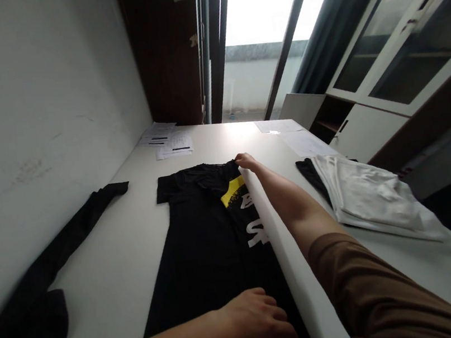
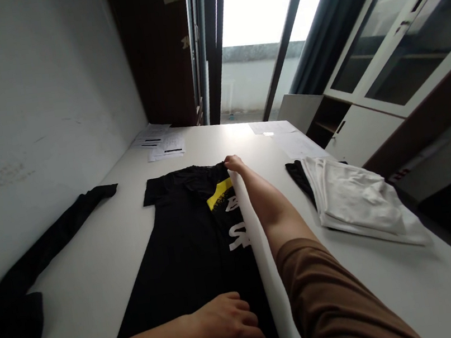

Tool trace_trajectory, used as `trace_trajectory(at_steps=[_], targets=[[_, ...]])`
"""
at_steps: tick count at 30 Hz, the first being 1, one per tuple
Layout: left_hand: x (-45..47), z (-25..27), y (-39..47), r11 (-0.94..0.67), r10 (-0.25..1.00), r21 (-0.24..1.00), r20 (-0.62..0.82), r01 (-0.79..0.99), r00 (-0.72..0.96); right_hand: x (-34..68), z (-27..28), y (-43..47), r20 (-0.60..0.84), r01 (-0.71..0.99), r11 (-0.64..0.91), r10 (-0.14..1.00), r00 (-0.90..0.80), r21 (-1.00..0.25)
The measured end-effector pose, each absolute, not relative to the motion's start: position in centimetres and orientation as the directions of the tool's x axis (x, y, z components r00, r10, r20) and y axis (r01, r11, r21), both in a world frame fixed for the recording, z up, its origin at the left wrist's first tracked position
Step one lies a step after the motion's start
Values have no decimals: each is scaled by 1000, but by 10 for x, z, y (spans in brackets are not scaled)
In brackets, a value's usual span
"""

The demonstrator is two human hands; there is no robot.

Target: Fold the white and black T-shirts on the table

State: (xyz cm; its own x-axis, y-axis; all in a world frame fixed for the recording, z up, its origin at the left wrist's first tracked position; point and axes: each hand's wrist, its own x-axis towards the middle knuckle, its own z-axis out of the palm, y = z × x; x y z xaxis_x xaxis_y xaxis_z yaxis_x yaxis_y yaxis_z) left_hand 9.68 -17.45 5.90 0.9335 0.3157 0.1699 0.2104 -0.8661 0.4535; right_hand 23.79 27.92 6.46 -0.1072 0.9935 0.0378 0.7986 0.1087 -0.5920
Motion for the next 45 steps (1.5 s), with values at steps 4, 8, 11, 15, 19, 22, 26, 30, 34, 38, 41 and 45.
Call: trace_trajectory(at_steps=[4,8,11,15,19,22,26,30,34,38,41,45], targets=[[97,62,-172,-855,304,476,141,204,942,233,69,296,-77,801,87,983,-165,-593],[98,58,-170,-850,294,487,128,198,947,222,65,313,-93,814,87,981,-171,-575],[99,51,-169,-855,295,478,129,202,947,216,57,320,-85,857,80,986,-143,-510],[101,47,-169,-849,312,483,133,214,941,219,41,319,-7,931,94,995,-103,-353],[100,51,-168,-839,333,500,161,214,929,228,30,311,57,919,103,994,-88,-382],[95,63,-164,-823,386,510,182,250,904,232,27,303,88,892,86,995,-52,-443],[78,86,-136,-703,634,538,175,466,753,233,26,287,84,860,53,996,-11,-508],[56,95,-76,-553,820,502,187,665,541,228,27,266,73,899,-14,996,51,-439],[45,83,-1,-505,861,349,259,789,437,223,29,250,106,925,68,994,-31,-375],[38,58,59,-394,918,282,162,874,362,225,29,243,158,937,141,983,-94,-320],[30,40,82,-219,975,253,32,942,218,232,29,242,163,946,124,984,-77,-300],[24,26,91,-156,987,225,8,962,158,237,33,242,144,952,105,987,-66,-288]])
